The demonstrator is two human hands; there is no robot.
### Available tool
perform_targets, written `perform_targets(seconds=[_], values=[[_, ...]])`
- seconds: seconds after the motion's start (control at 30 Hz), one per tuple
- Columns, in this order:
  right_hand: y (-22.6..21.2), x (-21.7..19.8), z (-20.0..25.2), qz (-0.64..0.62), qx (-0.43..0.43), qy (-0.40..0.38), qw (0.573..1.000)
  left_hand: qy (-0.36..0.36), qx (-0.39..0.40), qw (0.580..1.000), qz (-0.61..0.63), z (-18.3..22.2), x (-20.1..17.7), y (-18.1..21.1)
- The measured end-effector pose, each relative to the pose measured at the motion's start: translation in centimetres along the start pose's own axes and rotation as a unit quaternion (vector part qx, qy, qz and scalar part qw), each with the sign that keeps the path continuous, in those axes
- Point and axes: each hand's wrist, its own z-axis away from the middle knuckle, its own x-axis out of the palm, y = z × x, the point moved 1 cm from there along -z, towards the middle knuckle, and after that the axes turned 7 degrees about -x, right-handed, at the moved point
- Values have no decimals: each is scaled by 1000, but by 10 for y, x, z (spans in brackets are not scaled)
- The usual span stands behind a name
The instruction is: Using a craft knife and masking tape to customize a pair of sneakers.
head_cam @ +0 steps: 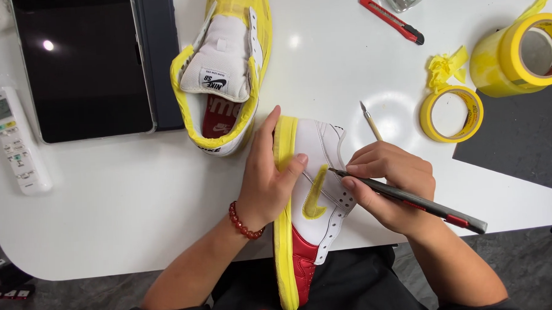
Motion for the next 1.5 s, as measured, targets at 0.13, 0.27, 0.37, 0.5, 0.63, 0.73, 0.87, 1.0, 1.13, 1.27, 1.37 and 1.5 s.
perform_targets(seconds=[0.13,0.27,0.37,0.5,0.63,0.73,0.87,1.0,1.13,1.27,1.37,1.5], values=[[-5,1,0,0,4,-2,1000,-37,-60,996,61,-1,-2,-1],[-5,-1,-3,20,-18,-10,1000,-66,-106,984,124,-5,-3,-1],[-7,-2,-3,31,-21,-15,999,-65,-105,983,134,-6,-1,-3],[-10,-2,-4,47,-23,-22,998,-60,-92,981,161,-5,-2,-2],[-11,-2,-4,49,-22,-23,998,-62,-93,977,179,-5,-2,-1],[-14,-2,-6,49,-28,-30,998,-57,-88,979,177,-1,-2,-2],[-17,-2,-5,90,-63,-46,993,-37,-48,989,133,2,-2,-1],[-21,-1,-4,110,-71,-43,990,-26,-32,993,112,4,-3,0],[-24,-1,-2,120,-70,-40,989,-22,-23,994,105,5,-2,0],[-30,-2,-5,128,-72,-39,988,-5,-10,996,87,6,-2,4],[-37,-4,-11,135,-86,-31,987,13,-4,997,79,5,-4,13],[-36,-3,-7,136,-82,-21,987,22,-24,996,80,4,-4,15]])
